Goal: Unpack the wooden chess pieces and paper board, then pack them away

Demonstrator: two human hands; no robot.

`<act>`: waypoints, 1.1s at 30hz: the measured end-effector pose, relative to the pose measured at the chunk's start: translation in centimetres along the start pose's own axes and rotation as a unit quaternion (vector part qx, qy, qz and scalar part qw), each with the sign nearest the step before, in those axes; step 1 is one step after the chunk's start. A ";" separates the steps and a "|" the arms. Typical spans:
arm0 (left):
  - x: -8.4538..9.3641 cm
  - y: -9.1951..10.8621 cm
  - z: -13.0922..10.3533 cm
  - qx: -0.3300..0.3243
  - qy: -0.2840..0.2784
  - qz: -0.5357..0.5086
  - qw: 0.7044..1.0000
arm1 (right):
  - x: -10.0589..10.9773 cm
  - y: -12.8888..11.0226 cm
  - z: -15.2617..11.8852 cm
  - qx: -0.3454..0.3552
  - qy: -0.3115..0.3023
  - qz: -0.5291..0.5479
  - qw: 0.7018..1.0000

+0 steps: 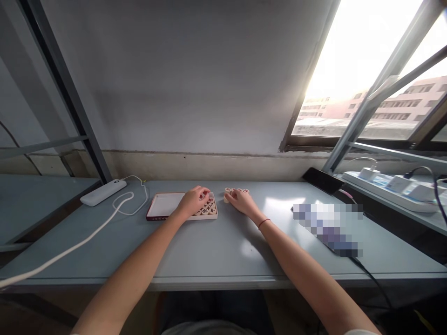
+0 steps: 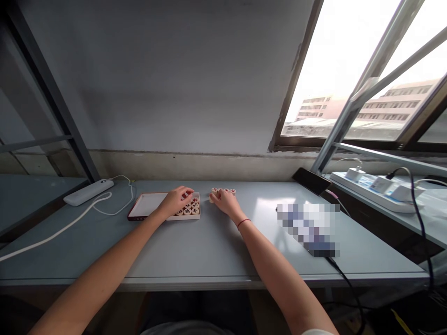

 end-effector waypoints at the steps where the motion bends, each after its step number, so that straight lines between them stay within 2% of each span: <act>1: 0.0 -0.1 0.0 0.000 0.001 0.001 1.000 | 0.1 -0.2 -0.2 -0.003 0.001 -0.006 1.000; 7: -0.1 -0.1 0.0 0.007 -0.007 0.004 1.000 | -0.2 -1.5 -0.6 0.008 -0.034 -0.052 0.998; 22: -0.2 -0.2 0.0 0.007 -0.010 0.022 1.000 | -0.2 0.1 -0.6 -0.039 -0.026 -0.036 0.998; 29: 0.1 -1.3 0.5 0.030 0.002 0.068 0.997 | -0.4 0.3 -0.5 -0.044 -0.024 -0.035 0.998; 33: 0.4 -2.6 0.9 0.073 -0.004 0.132 0.989 | 0.4 0.4 -0.7 -0.059 -0.025 -0.038 0.997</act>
Point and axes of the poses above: each hand's wrist, its own z-axis towards the middle knuckle, its own x-axis out of the back of the hand, y = z × x, the point moved 9 cm from there along z, towards the middle knuckle, and after that the axes turned 11 degrees about x, right-handed, at the moved point
